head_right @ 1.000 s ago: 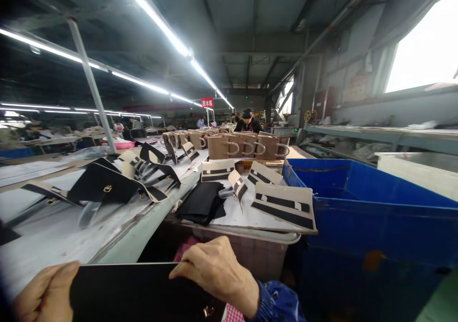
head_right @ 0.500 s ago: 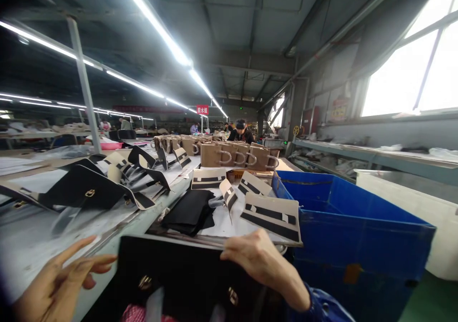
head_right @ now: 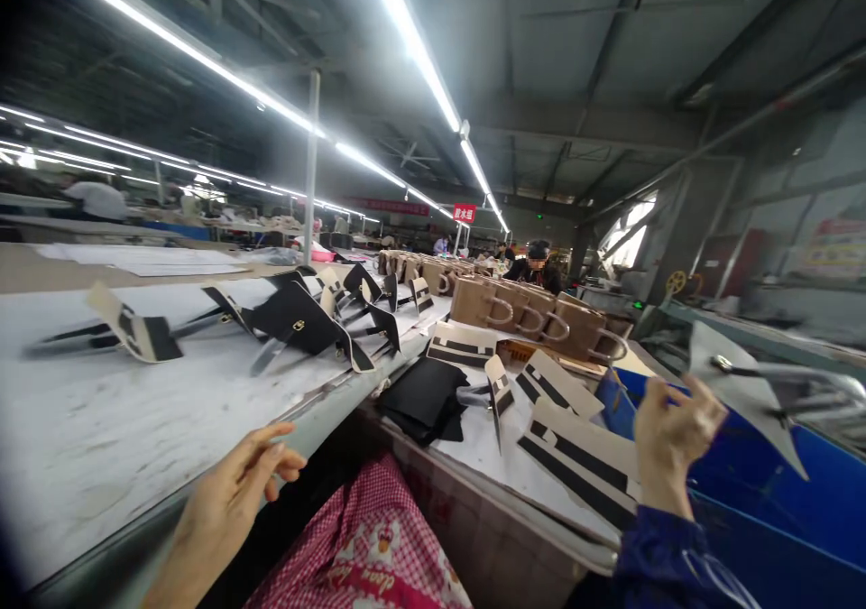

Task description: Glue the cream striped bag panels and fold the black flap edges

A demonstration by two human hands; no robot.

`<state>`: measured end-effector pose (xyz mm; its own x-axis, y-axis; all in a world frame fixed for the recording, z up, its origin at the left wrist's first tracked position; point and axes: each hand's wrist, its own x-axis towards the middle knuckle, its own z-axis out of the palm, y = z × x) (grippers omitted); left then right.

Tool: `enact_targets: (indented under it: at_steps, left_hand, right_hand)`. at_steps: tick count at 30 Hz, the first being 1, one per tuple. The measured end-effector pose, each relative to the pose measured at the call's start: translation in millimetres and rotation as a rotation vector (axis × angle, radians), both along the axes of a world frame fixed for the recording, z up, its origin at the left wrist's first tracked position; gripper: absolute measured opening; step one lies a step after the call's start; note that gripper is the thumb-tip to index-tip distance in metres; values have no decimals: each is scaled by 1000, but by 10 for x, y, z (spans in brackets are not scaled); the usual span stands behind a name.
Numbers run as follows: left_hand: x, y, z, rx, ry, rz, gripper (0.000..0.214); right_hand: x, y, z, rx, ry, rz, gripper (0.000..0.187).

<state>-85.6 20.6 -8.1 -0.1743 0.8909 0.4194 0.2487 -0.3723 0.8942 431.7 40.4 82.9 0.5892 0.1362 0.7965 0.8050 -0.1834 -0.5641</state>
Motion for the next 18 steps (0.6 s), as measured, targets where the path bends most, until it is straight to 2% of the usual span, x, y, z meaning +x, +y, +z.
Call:
enact_targets:
  at_steps: [3,5,7,9,11,13,18]
  left_hand:
    - [137,-71,-42,-51,-25,-71,39]
    - [213,-114,-100,-98,-71,-159,37]
    - [276,-139,-183,-148,-126,-236,35]
    - [328,-132,-283,-196,-163,-292,35]
    - [372,-85,-386,-225,-187,-318,34]
    - [413,-10,-484,-253,-225,-330,35]
    - [544,143,-657,-346,-356,-332,60]
  right_hand:
    - [-786,629,-497,-300,-119,347,32]
    - [-1390,961,-860,-501,-228,572,29]
    - [-1918,1164,-1183,-632,-307,703,32]
    - [-2276,1256,-1421,-717,-344,744,34]
    - [-2438,1287,-1554,-770,-347,727,33]
    - [-2438,1306,-1586,-805,-346,715,29]
    - [-2283,1285,-1438,-817,-379,791,25]
